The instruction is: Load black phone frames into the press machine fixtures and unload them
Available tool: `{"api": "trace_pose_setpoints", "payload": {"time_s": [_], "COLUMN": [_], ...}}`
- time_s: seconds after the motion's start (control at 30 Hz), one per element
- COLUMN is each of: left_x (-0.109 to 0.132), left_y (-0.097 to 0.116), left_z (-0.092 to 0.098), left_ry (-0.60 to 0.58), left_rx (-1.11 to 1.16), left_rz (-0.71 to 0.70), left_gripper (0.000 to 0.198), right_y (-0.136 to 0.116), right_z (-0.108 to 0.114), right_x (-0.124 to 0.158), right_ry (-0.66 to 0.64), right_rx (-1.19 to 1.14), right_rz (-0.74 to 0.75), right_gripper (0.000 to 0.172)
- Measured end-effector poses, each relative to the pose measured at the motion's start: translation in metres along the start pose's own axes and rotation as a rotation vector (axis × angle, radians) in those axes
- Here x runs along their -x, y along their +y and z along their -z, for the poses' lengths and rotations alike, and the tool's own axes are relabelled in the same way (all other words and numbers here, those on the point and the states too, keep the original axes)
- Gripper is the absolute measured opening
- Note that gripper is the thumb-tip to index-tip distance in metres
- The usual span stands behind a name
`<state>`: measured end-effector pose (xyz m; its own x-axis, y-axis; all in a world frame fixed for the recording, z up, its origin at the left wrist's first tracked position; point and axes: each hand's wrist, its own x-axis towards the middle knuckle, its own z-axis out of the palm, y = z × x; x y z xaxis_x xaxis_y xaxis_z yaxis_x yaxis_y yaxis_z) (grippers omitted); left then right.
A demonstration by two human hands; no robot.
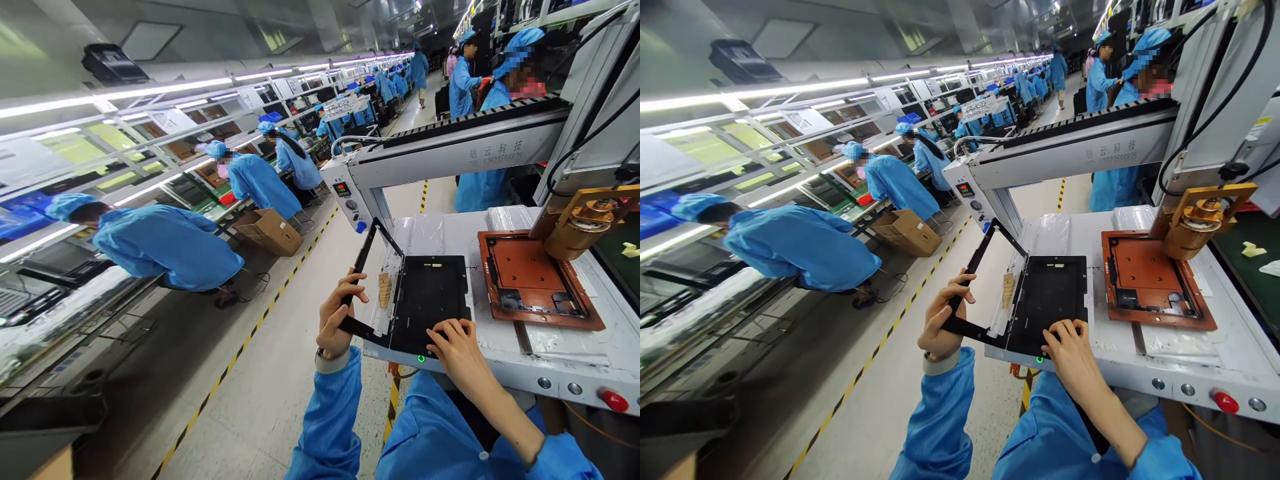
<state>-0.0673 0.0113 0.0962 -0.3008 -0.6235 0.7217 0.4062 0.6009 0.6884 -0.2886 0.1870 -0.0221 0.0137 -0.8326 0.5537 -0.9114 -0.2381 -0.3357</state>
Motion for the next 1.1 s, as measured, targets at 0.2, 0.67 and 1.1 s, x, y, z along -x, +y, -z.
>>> {"api": "trace_pose_setpoints", "payload": {"time_s": [0.2,0.67,1.1], "left_x": [0.003,0.066,0.11], "left_y": [0.003,-0.032,-0.02], "left_z": [-0.019,-0.142,-0.147], "left_ry": [-0.005,-0.677,-0.648], "left_rx": [-0.102,-0.55,-0.371], "left_rz": [-0.049,-0.354,-0.128], "left_gripper": [0.032,0.012,0.023], "right_y": [-0.027,0.0,0.052], "right_z": [0.024,0.102,0.215], "right_x": [0.011,0.103,0.143], "right_ry": [0.055,0.247,0.381], "right_rx": [0.024,-0.137,-0.293], "right_rz": [-0.009,-0.331,-0.53], "right_gripper": [0.032,0.027,0.032]}}
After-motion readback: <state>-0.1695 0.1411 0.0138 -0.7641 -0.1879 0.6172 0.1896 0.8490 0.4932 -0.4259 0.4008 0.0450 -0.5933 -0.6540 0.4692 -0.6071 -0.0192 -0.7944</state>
